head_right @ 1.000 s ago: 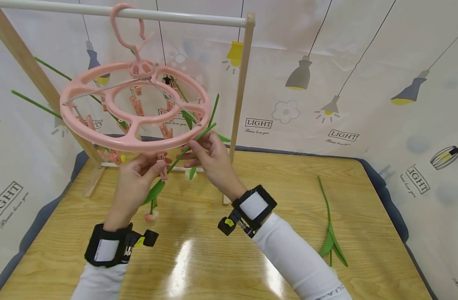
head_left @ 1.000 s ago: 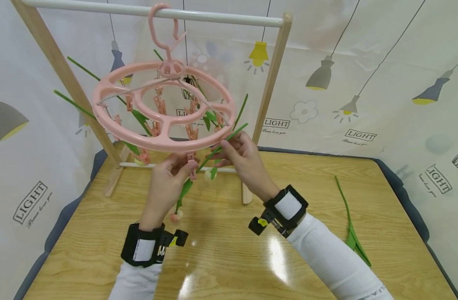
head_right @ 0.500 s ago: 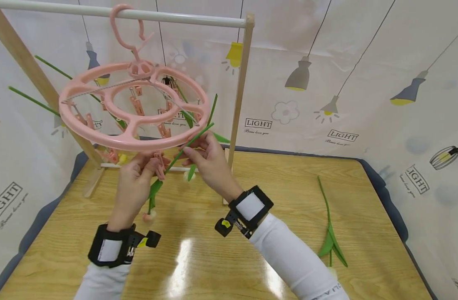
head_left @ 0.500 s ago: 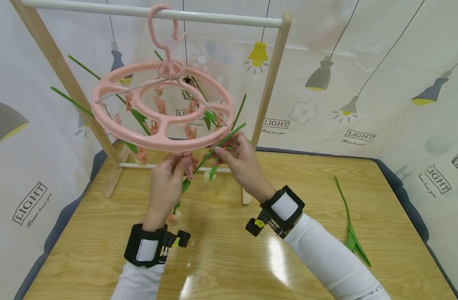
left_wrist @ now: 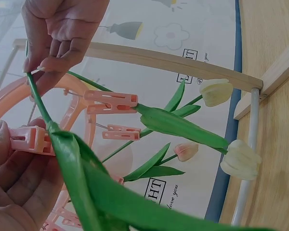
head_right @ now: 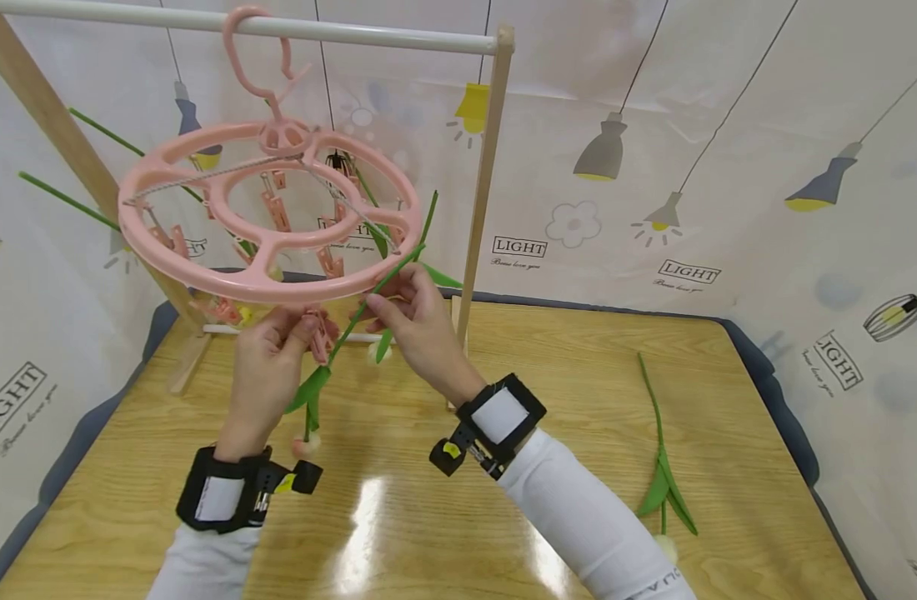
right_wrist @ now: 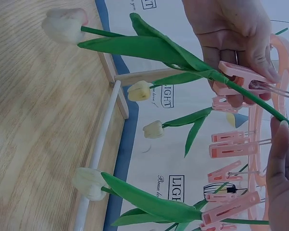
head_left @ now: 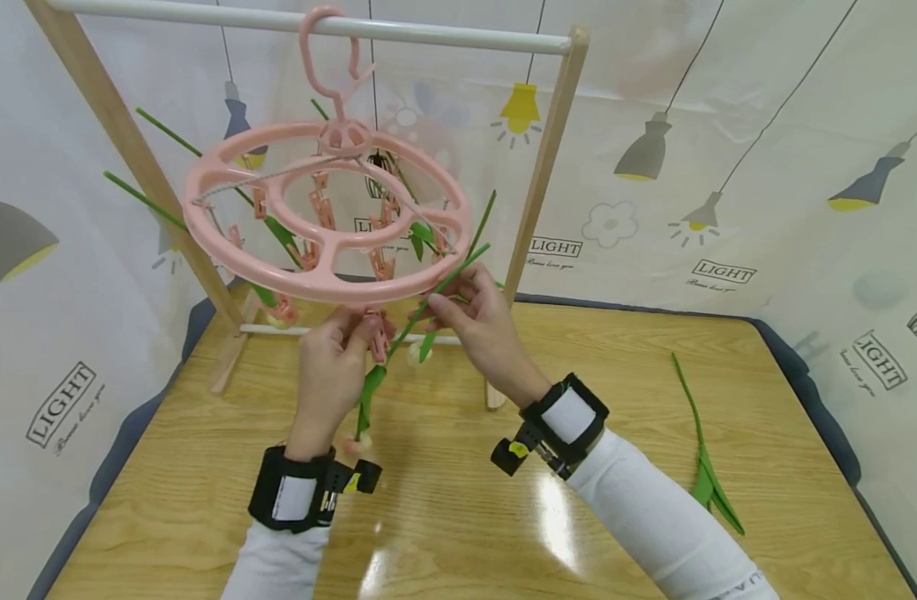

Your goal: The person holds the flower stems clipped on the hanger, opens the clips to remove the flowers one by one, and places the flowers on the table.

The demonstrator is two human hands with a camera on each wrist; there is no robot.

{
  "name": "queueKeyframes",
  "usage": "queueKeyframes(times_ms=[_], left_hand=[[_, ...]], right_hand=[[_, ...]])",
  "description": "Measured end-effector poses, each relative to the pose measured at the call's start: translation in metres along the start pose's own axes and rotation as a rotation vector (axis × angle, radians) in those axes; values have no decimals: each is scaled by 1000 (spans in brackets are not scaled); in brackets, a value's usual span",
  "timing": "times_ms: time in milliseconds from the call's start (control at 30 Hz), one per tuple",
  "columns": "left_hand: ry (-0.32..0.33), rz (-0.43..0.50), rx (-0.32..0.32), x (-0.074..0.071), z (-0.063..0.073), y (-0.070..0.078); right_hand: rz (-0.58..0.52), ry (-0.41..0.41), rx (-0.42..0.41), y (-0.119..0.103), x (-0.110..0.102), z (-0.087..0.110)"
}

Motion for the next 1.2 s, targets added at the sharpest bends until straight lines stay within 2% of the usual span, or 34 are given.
queueKeyframes(times_ms=[267, 500, 767, 900, 1067, 1200], left_hand=[[28, 39, 30, -4, 1, 0], [44, 38, 39, -7, 2, 0], [55, 58, 41, -10, 1, -2], [52, 80, 9, -11, 2, -4], [30, 71, -70, -11, 3, -10], [-4, 112, -80, -9, 4, -11]], right_hand=[[26, 13, -28, -2, -7, 4], [87, 83, -26, -3, -20, 6], [100, 111, -15, -4, -32, 9], [104, 121, -16, -4, -39, 11], [135, 149, -8, -4, -49, 13], [154, 166, -23, -6, -55, 14]])
Point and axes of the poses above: each hand's wrist, its own z-axis away from the middle knuckle, its own x-axis out of the palm, y = z × x, the point moved 10 cm from there along -z, towards the middle knuckle, and after that the axes turned 9 degrees about x, right-handed, at the moved point
